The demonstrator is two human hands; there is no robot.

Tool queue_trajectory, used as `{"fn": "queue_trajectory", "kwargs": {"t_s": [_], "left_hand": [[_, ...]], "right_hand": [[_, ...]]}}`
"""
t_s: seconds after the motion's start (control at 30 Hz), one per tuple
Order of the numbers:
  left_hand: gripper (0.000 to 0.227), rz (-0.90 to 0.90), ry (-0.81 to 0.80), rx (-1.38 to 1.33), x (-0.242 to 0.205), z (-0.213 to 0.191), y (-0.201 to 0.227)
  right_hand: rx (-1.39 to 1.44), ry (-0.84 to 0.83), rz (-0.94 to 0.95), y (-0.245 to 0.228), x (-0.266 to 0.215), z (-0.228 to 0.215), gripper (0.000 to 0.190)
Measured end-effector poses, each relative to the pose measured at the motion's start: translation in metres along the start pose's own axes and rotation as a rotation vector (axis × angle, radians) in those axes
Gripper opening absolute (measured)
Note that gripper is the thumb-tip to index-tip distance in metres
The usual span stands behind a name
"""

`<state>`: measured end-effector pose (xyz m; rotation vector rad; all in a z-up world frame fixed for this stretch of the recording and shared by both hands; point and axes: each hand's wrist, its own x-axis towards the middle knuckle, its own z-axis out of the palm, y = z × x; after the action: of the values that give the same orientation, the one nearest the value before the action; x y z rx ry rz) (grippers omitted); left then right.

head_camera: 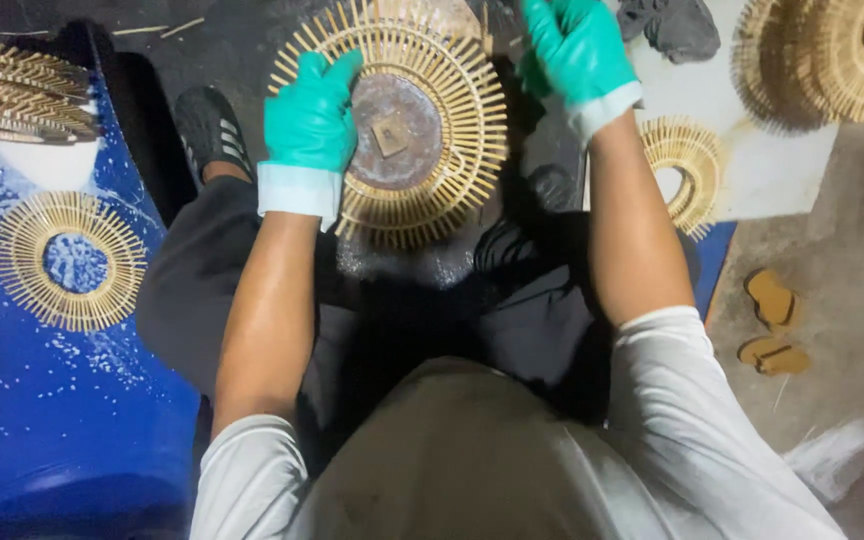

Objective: Trimming and cleaning the edges of wooden circular furniture components using a sharp tool.

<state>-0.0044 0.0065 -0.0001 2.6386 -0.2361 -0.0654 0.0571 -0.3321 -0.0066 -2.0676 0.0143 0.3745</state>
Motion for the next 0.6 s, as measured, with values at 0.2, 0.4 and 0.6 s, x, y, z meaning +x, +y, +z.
{"fn": "queue_trajectory", "kwargs": {"t_s": [0.2, 0.4, 0.6], "left_hand": [[0.055, -0.009, -0.024, 0.105, -0.018, -0.028, 0.066], [0.104, 0.034, -0.096, 0.242, -0.035, 0.009, 0.081], [0.099, 0.009, -0.165, 0.175, -0.036, -0.001, 0.084]], "right_hand": [[-0.486, 0.244, 0.287, 0.115, -0.040, 0.060, 0.090], [0.018, 0.404, 0.515, 0.170, -0.062, 0.151, 0.126], [-0.109, 0.404, 0.358, 0.180, -0.070, 0.127, 0.121]]}}
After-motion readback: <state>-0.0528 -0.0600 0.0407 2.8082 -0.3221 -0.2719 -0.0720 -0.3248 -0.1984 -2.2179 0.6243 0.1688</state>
